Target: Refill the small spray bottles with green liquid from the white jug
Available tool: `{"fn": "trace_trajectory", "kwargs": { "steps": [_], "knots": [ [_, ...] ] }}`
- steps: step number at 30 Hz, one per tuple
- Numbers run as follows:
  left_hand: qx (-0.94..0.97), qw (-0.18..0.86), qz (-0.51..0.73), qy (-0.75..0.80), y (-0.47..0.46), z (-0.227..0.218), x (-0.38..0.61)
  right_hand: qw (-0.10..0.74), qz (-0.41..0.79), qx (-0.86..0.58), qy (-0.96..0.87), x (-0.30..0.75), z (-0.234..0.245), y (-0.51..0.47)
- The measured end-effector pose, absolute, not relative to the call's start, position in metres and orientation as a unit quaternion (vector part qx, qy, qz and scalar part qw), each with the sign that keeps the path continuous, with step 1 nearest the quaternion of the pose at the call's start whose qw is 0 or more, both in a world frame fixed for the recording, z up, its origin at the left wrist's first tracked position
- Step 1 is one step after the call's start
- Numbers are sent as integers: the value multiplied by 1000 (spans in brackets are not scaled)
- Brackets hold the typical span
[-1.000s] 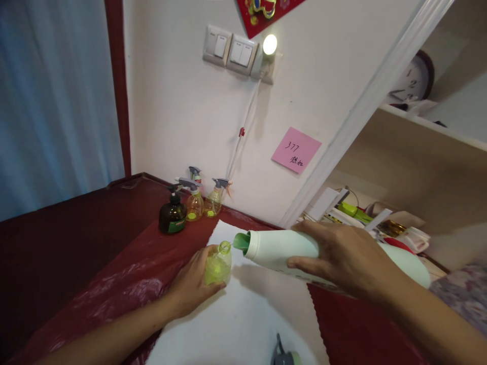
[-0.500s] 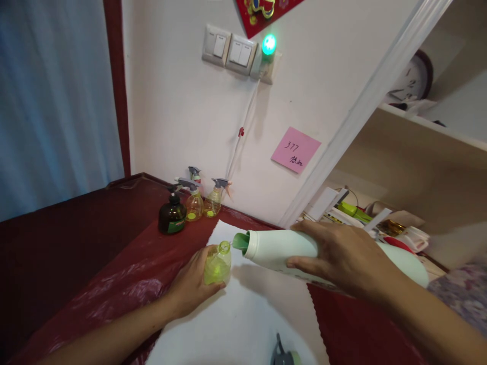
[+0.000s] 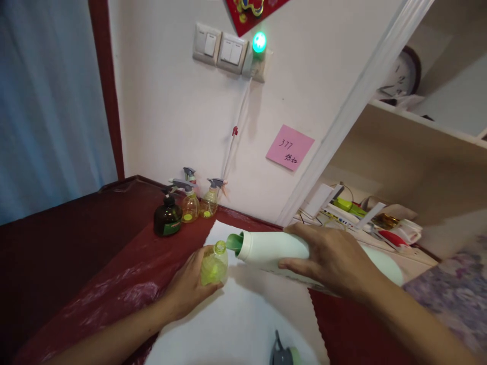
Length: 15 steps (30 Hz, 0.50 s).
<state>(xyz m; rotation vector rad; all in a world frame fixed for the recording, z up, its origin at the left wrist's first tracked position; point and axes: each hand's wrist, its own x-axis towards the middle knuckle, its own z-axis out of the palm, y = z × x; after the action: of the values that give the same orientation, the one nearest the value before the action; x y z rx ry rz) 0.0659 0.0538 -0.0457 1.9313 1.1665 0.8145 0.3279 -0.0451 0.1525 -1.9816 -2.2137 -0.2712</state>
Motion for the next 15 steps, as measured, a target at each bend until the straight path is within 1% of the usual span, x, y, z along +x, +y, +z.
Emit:
{"fn": "trace_trajectory", "kwargs": {
  "steps": [3, 6, 11, 15],
  "knots": [
    [752, 362, 317, 450, 54, -46, 66, 104, -25, -689, -717, 330, 143, -46],
    [749, 366, 327, 445, 55, -48, 65, 175, 33, -696, -696, 335, 133, -46],
    [742, 375, 353, 430, 59, -53, 63, 352, 85, -683, -634, 343, 116, -43],
    [747, 372, 348, 428, 65, -57, 61, 508, 69, -666, -542, 345, 102, -35]
  ]
}}
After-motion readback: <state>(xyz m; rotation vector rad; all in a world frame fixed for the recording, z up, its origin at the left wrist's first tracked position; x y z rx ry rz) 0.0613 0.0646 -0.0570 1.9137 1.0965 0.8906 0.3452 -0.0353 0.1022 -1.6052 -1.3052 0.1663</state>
